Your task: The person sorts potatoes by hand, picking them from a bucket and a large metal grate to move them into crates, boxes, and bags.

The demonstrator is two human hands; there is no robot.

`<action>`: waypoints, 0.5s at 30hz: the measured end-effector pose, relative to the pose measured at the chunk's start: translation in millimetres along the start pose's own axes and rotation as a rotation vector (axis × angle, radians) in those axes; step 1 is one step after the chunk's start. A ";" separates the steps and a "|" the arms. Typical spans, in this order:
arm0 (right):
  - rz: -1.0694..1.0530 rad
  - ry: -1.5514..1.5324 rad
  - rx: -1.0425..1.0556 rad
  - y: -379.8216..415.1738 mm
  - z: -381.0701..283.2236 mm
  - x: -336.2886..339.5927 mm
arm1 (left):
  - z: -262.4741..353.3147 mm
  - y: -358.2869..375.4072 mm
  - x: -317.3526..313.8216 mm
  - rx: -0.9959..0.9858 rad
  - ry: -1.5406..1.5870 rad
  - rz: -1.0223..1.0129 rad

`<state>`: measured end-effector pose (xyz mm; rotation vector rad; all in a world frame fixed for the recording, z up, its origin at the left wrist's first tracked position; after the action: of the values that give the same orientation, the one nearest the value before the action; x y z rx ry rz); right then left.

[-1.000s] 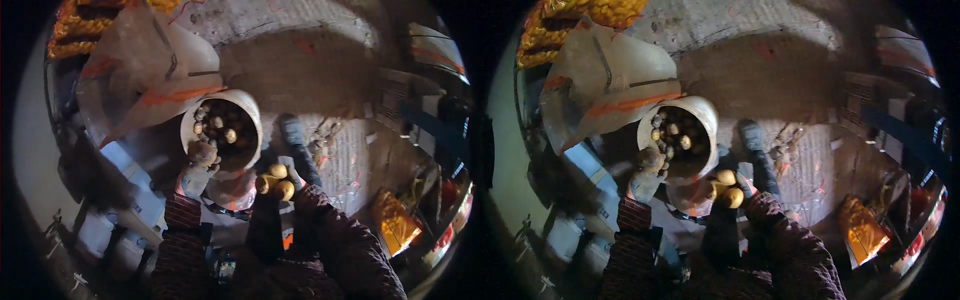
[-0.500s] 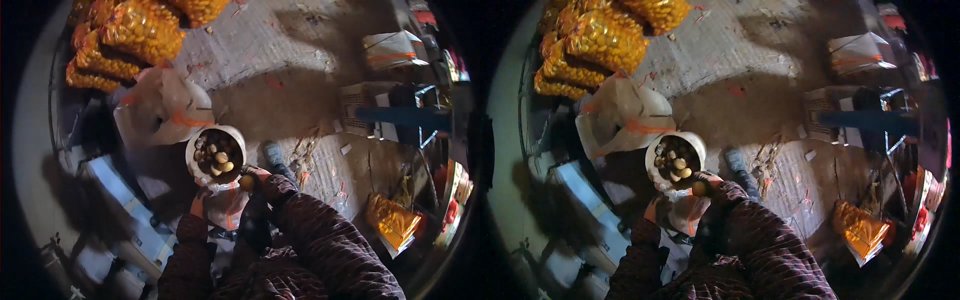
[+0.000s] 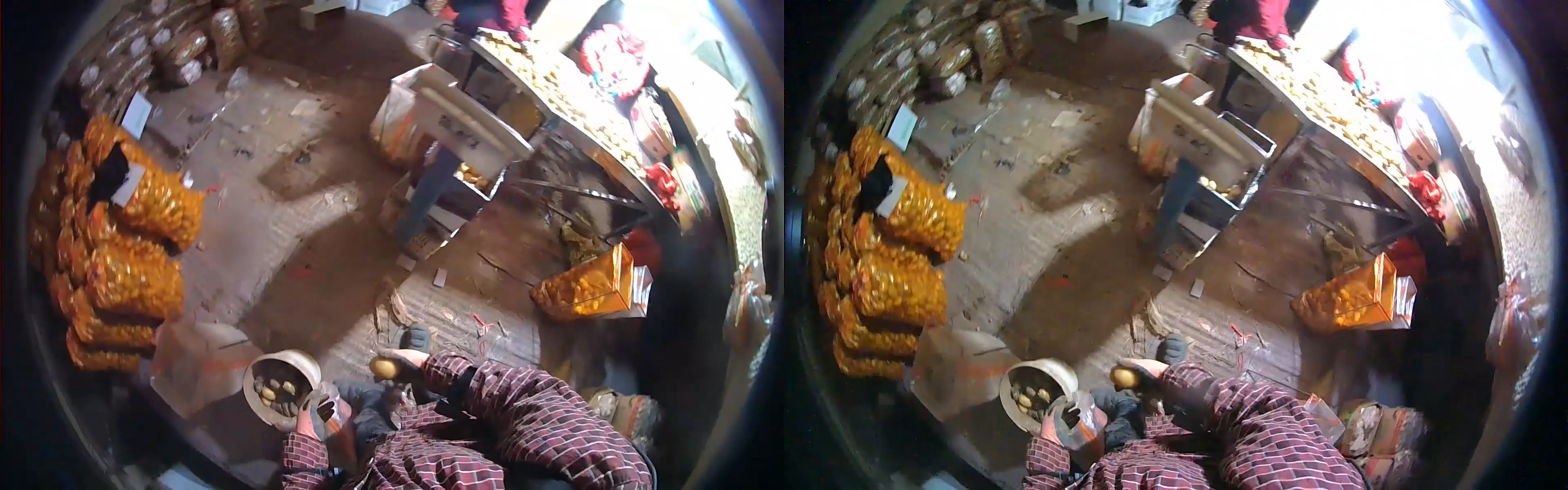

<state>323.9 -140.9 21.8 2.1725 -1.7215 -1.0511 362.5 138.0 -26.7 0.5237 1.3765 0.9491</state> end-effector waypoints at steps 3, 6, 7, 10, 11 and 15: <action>-0.039 -0.635 -0.181 57.8 -22.1 18.2 | 22.2 -15.9 -47.1 -0.399 -0.735 -0.109; 0.132 -0.815 -0.056 82.3 -4.6 82.9 | 9.0 -50.5 -87.0 -0.258 -0.754 -0.266; 0.207 -0.805 -0.055 101.9 -9.5 105.4 | 1.4 -66.0 -95.6 -0.204 -0.699 -0.314; 0.493 -0.940 0.028 183.0 -30.2 162.1 | -15.4 -83.1 -189.0 -0.002 -0.465 -0.286; 0.484 -0.953 0.068 199.3 -15.6 198.5 | -16.2 -81.2 -244.8 -0.085 -0.722 -0.329; 0.272 -1.044 0.510 269.3 -78.0 246.1 | -38.7 -95.0 -338.0 -0.013 -0.484 -0.024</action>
<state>181.5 -470.8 122.2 1.5407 -2.8601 -2.0443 374.8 -195.9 87.8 0.6751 0.9372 0.7480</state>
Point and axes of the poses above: each hand's wrist, its own y-axis away from the middle knuckle, its own x-axis out of the back of the hand, z = x × y, the point moved 8 cm from there along -y, towards the middle knuckle, and after that the axes turned 3 degrees about -z, right-handed, at the moved point
